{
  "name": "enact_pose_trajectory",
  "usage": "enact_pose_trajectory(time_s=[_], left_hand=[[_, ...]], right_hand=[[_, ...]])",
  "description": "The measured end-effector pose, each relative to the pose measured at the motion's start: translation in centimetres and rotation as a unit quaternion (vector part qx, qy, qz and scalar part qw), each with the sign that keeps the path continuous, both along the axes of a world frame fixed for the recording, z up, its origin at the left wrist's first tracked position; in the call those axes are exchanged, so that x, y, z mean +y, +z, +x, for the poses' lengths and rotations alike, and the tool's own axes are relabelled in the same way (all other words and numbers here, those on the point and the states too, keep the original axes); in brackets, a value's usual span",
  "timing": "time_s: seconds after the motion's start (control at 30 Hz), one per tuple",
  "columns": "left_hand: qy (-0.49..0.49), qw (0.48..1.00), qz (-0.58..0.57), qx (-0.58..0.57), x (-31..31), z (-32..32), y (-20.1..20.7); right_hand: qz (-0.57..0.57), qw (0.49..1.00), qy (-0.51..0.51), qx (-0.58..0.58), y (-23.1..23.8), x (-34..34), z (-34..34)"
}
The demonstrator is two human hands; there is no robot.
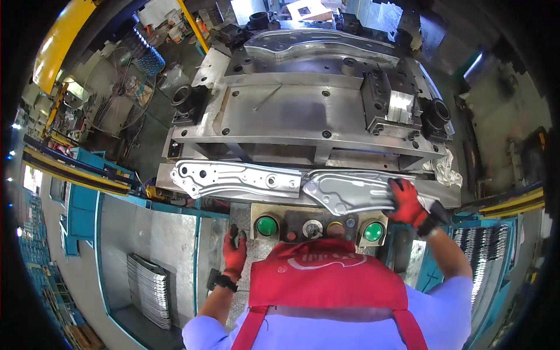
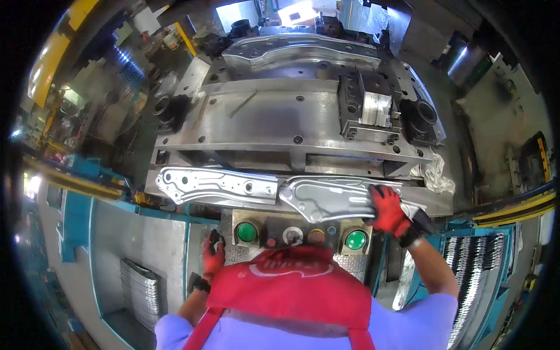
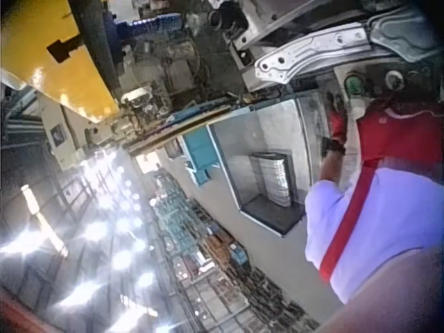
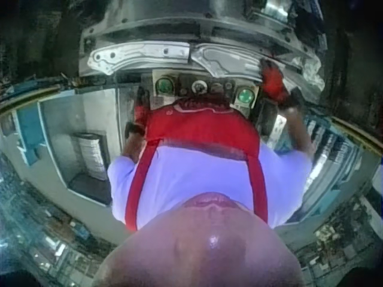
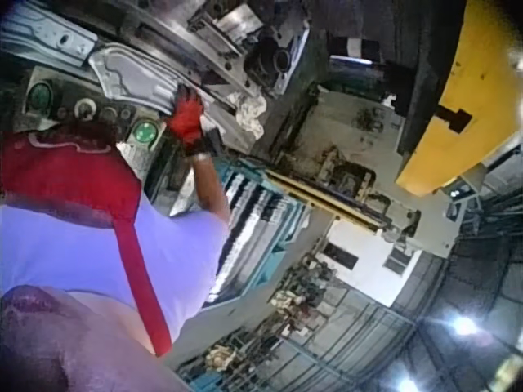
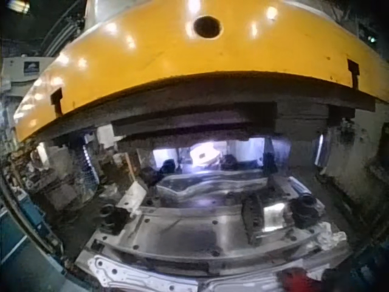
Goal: Placing metal parts into a large industrial press machine, operating the press by pressing safety buttons, and then stacking the finished parts into a metal bin.
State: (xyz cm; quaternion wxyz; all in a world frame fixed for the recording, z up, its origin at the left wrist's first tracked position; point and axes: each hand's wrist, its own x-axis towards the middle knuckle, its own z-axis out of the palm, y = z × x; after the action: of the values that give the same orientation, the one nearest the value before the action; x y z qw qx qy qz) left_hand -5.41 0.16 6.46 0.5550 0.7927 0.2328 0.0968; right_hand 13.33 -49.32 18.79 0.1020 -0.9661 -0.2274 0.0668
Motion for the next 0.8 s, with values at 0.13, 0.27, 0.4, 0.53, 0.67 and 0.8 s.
enact_pose_trajectory(time_s=[0.13,0.27,0.4,0.53,0.67,0.8], left_hand=[[-0.027,0.978,0.186,-0.088,0.7,2.5,7.2],[-0.119,0.933,0.282,-0.191,0.4,10.8,16.0],[-0.215,0.868,0.348,-0.281,-1.7,21.5,22.2],[-0.246,0.788,0.476,-0.304,-2.5,31.6,25.1],[-0.241,0.768,0.535,-0.256,-2.5,40.4,26.5],[-0.291,0.724,0.607,-0.153,-7.9,49.7,27.4]], right_hand=[[0.093,0.995,0.028,0.036,5.0,-1.4,-2.3],[0.444,0.805,-0.156,0.362,11.0,3.0,-0.9],[0.544,0.709,-0.111,0.435,15.0,5.1,3.6],[0.620,0.658,-0.033,0.426,15.2,8.5,9.3],[0.681,0.618,0.005,0.393,13.5,11.9,15.1],[0.740,0.587,0.006,0.328,9.7,10.9,17.0]])
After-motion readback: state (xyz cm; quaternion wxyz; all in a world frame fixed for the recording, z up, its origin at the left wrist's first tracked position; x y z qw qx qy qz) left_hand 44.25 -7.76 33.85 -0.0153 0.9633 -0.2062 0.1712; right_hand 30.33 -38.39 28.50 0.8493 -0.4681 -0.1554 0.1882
